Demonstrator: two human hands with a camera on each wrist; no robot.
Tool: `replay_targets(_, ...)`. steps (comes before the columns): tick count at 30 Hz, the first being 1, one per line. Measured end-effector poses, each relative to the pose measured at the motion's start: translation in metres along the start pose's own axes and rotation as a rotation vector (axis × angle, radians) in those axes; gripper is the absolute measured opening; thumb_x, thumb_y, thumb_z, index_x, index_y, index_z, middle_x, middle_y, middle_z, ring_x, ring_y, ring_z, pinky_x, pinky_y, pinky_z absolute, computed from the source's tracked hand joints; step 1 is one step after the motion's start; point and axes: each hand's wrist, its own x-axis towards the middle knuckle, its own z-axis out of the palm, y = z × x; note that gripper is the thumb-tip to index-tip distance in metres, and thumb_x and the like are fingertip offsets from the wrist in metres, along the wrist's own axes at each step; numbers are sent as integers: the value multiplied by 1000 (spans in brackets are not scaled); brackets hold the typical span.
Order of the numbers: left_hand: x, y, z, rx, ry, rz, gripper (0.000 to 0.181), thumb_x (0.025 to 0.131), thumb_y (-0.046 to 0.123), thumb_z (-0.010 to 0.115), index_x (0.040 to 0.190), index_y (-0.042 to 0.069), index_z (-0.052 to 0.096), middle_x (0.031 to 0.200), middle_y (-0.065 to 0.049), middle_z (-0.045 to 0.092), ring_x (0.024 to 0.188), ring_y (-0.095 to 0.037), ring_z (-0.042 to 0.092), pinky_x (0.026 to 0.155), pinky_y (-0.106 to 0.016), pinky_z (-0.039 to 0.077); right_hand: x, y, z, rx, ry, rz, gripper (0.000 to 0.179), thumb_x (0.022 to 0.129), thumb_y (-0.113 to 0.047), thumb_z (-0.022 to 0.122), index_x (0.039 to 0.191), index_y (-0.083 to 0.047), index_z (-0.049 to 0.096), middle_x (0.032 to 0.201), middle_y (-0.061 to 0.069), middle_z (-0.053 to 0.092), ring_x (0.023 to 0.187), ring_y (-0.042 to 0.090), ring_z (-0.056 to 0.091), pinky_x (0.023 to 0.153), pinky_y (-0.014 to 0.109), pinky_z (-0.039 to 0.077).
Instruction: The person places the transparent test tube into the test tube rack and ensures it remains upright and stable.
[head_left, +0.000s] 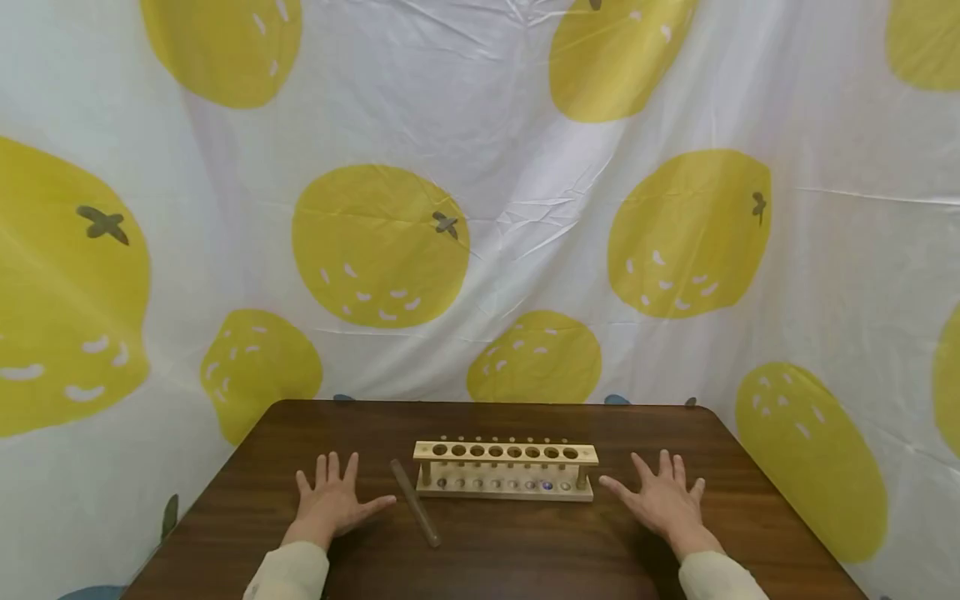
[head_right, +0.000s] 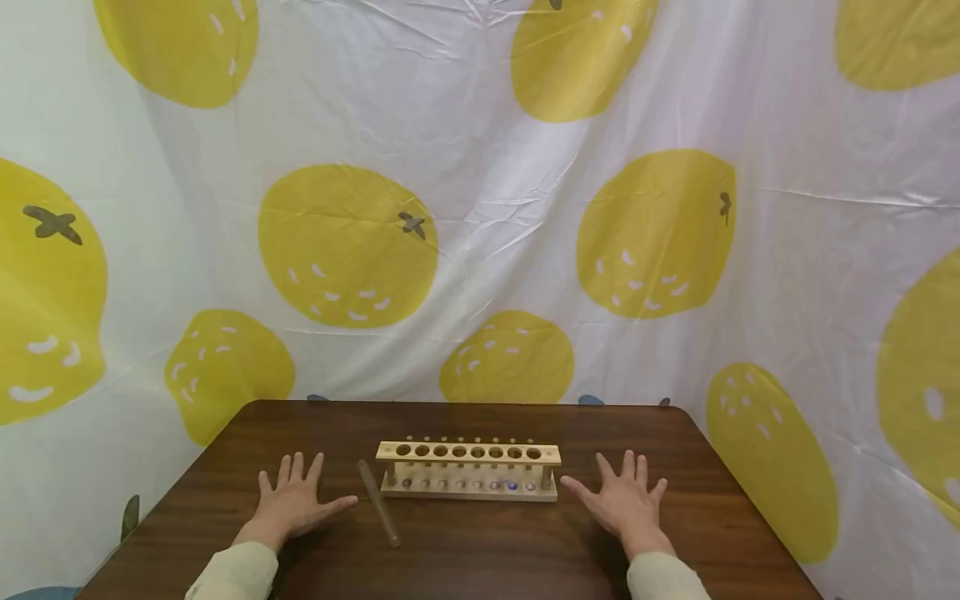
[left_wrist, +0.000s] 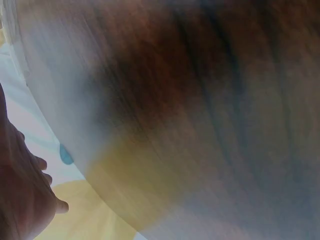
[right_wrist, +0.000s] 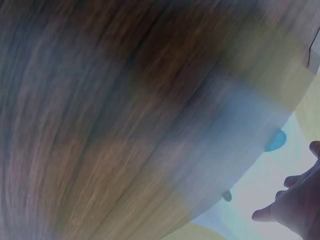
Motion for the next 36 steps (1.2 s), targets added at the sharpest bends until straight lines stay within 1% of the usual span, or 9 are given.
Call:
replay_targets(5, 1, -1, 0, -4, 1, 0, 116, 81, 81, 52, 156, -2, 21, 155, -41, 7, 143, -57, 1, 105, -76, -7, 1, -6, -1, 38, 7, 10, 104, 87, -83, 35, 154, -3, 34, 154, 42, 3, 141, 59, -5, 99, 82, -6)
replay_targets(9, 1, -2, 0, -8, -1, -2, 116, 81, 82, 51, 157, -1, 21, 155, -41, 8, 143, -57, 2, 105, -76, -7, 2, -10, -2, 103, -3, 26, 101, 90, -81, 30, 154, -3, 32, 154, 42, 1, 141, 60, -9, 99, 81, -8)
replay_targets(15, 3, -2, 2, -14, 6, -4, 118, 80, 84, 50, 157, -1, 22, 155, -40, 9, 144, -56, 2, 106, -75, -7, 2, -18, -4, 196, -12, 39, 98, 93, -78, 26, 154, -1, 30, 154, 42, -1, 140, 59, -12, 99, 81, -10)
replay_targets(23, 4, -4, 2, -21, 12, -6, 117, 80, 83, 51, 156, -2, 23, 154, -40, 10, 143, -56, 2, 105, -76, -8, 2, -28, -4, 278, 7, 60, 96, 95, -76, 20, 153, -1, 33, 155, 41, 1, 141, 59, -9, 101, 80, -7)
replay_targets(27, 3, -3, 1, -21, 14, -5, 116, 81, 82, 52, 156, -2, 24, 154, -41, 11, 143, -57, 3, 105, -76, -8, 2, -35, -4, 337, 31, 70, 91, 97, -73, 22, 151, -1, 36, 155, 40, 8, 142, 59, -4, 103, 80, -2)
replay_targets(31, 3, -4, 2, -13, 19, -3, 114, 81, 80, 53, 156, -2, 24, 154, -41, 13, 143, -57, 5, 105, -76, -7, 2, -42, -3, 401, 71, 78, 86, 98, -70, 26, 147, -1, 42, 153, 38, 21, 142, 58, 5, 104, 79, 6)
replay_targets(33, 2, -4, 2, -8, 22, -1, 114, 81, 80, 52, 156, -2, 24, 154, -41, 13, 143, -57, 5, 105, -76, -7, 3, -45, -2, 427, 94, 74, 82, 100, -66, 29, 144, 1, 46, 151, 37, 28, 141, 58, 11, 104, 78, 11)
replay_targets(36, 2, -5, 3, -9, 18, 0, 115, 81, 81, 52, 155, -2, 25, 154, -41, 13, 143, -57, 5, 105, -77, -7, 3, -49, 0, 453, 128, 61, 75, 103, -58, 32, 140, 5, 50, 146, 36, 37, 137, 58, 22, 107, 72, 17)
